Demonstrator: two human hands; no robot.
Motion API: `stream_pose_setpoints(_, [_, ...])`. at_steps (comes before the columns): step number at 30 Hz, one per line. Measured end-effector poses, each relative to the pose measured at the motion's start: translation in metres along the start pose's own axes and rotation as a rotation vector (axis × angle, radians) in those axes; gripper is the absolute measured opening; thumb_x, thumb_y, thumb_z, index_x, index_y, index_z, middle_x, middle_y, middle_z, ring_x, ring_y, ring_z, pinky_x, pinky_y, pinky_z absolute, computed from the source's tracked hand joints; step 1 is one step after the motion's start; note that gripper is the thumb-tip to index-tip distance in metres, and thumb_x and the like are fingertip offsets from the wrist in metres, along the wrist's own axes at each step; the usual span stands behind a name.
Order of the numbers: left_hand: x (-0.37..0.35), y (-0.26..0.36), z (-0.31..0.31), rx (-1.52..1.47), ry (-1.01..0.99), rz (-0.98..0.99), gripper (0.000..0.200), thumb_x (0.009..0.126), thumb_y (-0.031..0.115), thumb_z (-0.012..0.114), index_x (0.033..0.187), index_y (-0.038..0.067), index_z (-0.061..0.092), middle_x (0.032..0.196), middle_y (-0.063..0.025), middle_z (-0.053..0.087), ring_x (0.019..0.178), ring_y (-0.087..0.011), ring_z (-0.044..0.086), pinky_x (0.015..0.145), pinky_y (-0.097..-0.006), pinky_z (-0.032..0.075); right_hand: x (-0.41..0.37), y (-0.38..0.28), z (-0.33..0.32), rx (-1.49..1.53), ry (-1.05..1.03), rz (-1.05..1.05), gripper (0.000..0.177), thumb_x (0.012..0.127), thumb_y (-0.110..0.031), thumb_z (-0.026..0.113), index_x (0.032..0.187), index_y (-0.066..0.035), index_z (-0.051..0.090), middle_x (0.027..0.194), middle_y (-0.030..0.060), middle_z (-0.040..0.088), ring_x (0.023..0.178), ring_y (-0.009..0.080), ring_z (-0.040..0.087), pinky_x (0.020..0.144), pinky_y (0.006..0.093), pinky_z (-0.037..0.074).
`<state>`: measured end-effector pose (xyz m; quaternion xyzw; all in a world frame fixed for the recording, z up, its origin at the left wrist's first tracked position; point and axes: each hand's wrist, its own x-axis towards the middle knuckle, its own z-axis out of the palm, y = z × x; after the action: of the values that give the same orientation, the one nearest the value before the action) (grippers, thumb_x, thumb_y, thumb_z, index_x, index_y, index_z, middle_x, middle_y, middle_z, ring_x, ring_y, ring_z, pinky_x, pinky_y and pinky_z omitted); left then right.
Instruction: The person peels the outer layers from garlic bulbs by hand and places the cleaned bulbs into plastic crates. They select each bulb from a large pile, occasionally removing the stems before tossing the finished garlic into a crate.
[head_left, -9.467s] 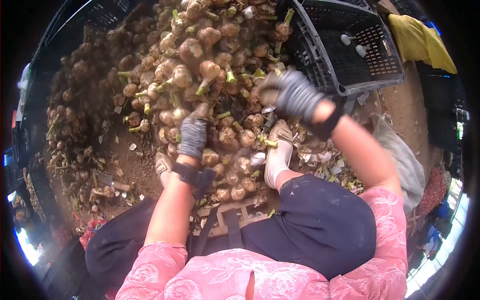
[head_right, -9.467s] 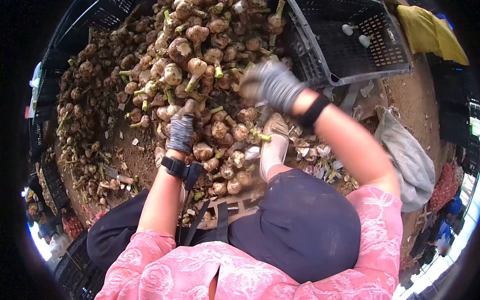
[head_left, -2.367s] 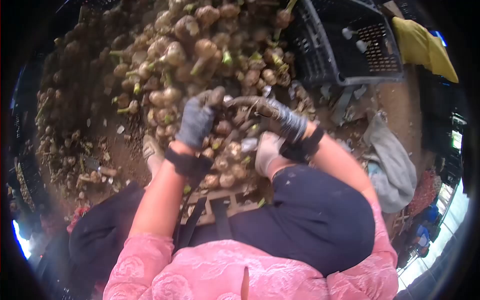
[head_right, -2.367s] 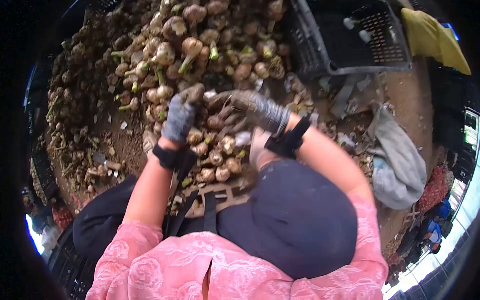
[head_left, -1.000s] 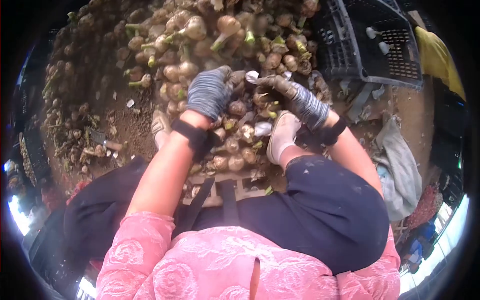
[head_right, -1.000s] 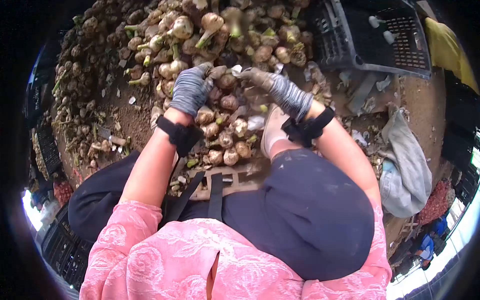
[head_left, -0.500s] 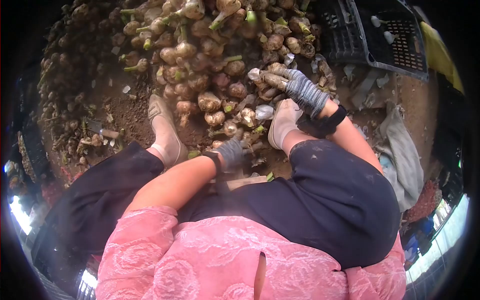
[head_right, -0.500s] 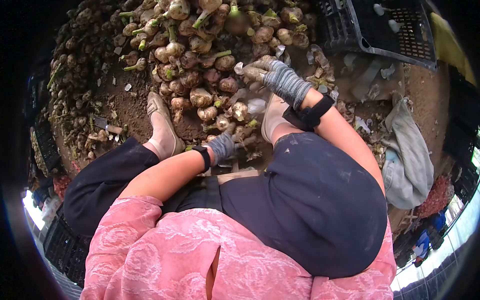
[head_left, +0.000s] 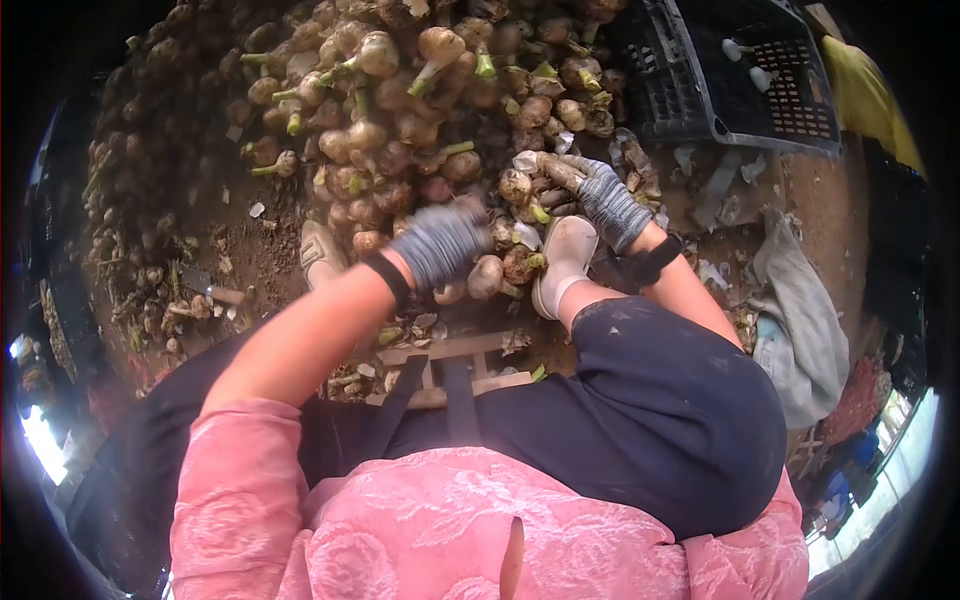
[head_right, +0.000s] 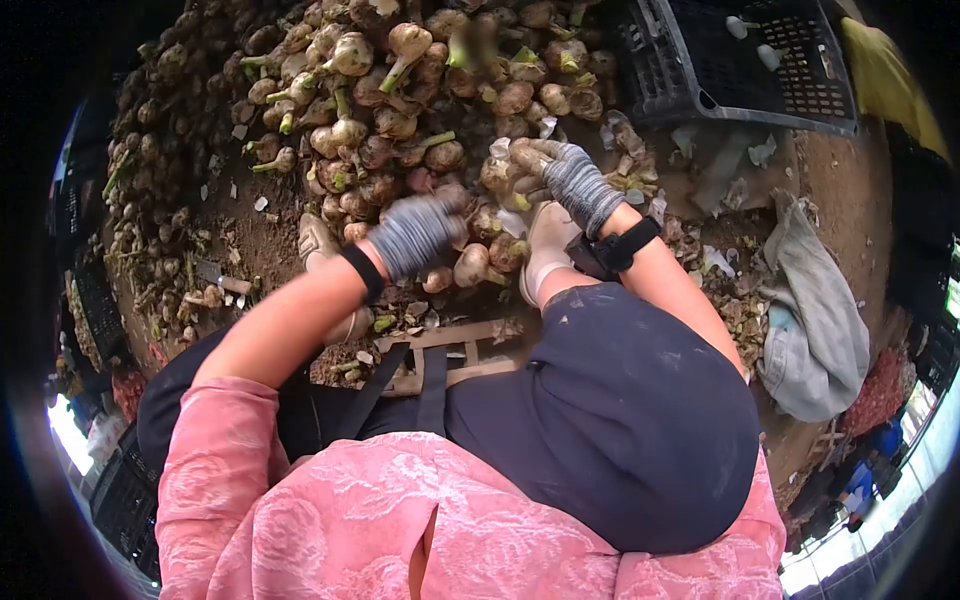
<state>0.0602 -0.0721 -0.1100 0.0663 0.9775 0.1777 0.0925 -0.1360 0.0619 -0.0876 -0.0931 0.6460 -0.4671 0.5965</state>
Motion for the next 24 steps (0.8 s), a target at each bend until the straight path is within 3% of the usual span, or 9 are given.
stream_pose_setpoints(4, [0.010,-0.042,-0.038,0.031,0.315,-0.280,0.022,0.069,0.019,0.063,0.090,0.014,0.060,0.086,-0.0100,0.058,0.071,-0.0297,0.061,0.059,-0.0359,0.050,0.002,0.012,0.002,-0.357,-0.156,-0.292,0.040,0.078,-0.033,0.066,0.106,-0.005,0.061,0.096,0.0104,0.064,0.088,0.0197,0.061,0.080,0.0303,0.047])
stream_pose_setpoints(6, [0.011,-0.020,-0.038,0.025,0.000,-0.154,0.024,0.071,0.020,0.060,0.095,0.013,0.061,0.075,-0.0076,0.062,0.070,-0.0272,0.062,0.059,-0.0365,0.050,-0.003,0.008,0.008,-0.840,-0.198,-0.280,0.041,0.077,-0.035,0.066,0.104,-0.005,0.062,0.098,0.0152,0.064,0.091,0.0225,0.061,0.082,0.0314,0.046])
stream_pose_setpoints(10, [-0.001,0.049,0.054,0.108,0.060,0.161,0.035,0.072,0.032,0.059,0.101,0.014,0.059,0.099,-0.0155,0.056,0.083,-0.0295,0.056,0.069,-0.0395,0.046,0.016,0.021,0.002,-0.701,0.018,-0.296,0.044,0.075,-0.038,0.067,0.101,-0.003,0.062,0.094,0.0148,0.065,0.089,0.0240,0.062,0.079,0.0323,0.047])
stream_pose_setpoints(11, [-0.001,0.066,0.093,-0.153,-0.066,-0.297,0.031,0.074,0.033,0.056,0.101,0.018,0.059,0.111,-0.0165,0.050,0.090,-0.0307,0.052,0.076,-0.0428,0.043,0.021,0.025,0.001,-0.603,0.088,-0.264,0.042,0.076,-0.037,0.067,0.100,-0.003,0.062,0.092,0.0133,0.065,0.086,0.0220,0.062,0.076,0.0315,0.047])
stream_pose_setpoints(12, [-0.006,0.062,0.128,-0.074,-0.073,-0.170,0.029,0.078,0.030,0.052,0.105,0.020,0.058,0.116,-0.0160,0.046,0.091,-0.0309,0.053,0.080,-0.0435,0.042,0.014,0.017,0.001,-0.476,0.013,-0.329,0.036,0.078,-0.031,0.066,0.100,-0.003,0.062,0.090,0.0125,0.065,0.084,0.0195,0.062,0.076,0.0301,0.047])
stream_pose_setpoints(16, [0.003,0.049,0.044,-0.185,-0.299,-0.080,0.046,0.070,0.021,0.062,0.114,0.016,0.052,0.113,-0.0178,0.047,0.091,-0.0353,0.055,0.079,-0.0432,0.045,0.015,0.027,-0.010,-0.386,0.062,-0.444,0.029,0.081,-0.023,0.064,0.101,-0.002,0.062,0.089,0.0080,0.065,0.082,0.0131,0.060,0.074,0.0273,0.047])
stream_pose_setpoints(19, [0.010,0.023,0.005,-0.479,0.015,-0.024,0.068,0.049,0.016,0.074,0.111,0.005,0.049,0.097,-0.0151,0.053,0.088,-0.0347,0.054,0.081,-0.0374,0.046,0.006,0.006,-0.013,-0.062,0.230,-0.219,0.029,0.084,-0.025,0.061,0.102,-0.002,0.061,0.084,0.0048,0.063,0.072,0.0104,0.059,0.062,0.0241,0.047])
stream_pose_setpoints(22, [0.045,-0.006,0.033,-1.392,0.496,-0.515,0.050,0.059,0.012,0.074,0.102,0.008,0.049,0.091,-0.0088,0.053,0.081,-0.0201,0.056,0.068,-0.0333,0.051,0.025,0.010,-0.029,0.207,0.245,-0.265,0.022,0.086,-0.026,0.059,0.097,-0.007,0.061,0.076,0.0002,0.059,0.059,0.0059,0.053,0.051,0.0194,0.044])
stream_pose_setpoints(24, [0.052,0.006,-0.027,-1.340,0.618,-0.439,0.058,0.060,0.000,0.074,0.107,0.007,0.042,0.097,-0.0058,0.050,0.084,-0.0125,0.052,0.073,-0.0299,0.052,0.017,-0.015,-0.021,0.378,0.014,-0.077,0.026,0.084,-0.029,0.061,0.098,-0.006,0.060,0.076,0.0000,0.058,0.060,0.0053,0.052,0.050,0.0191,0.043])
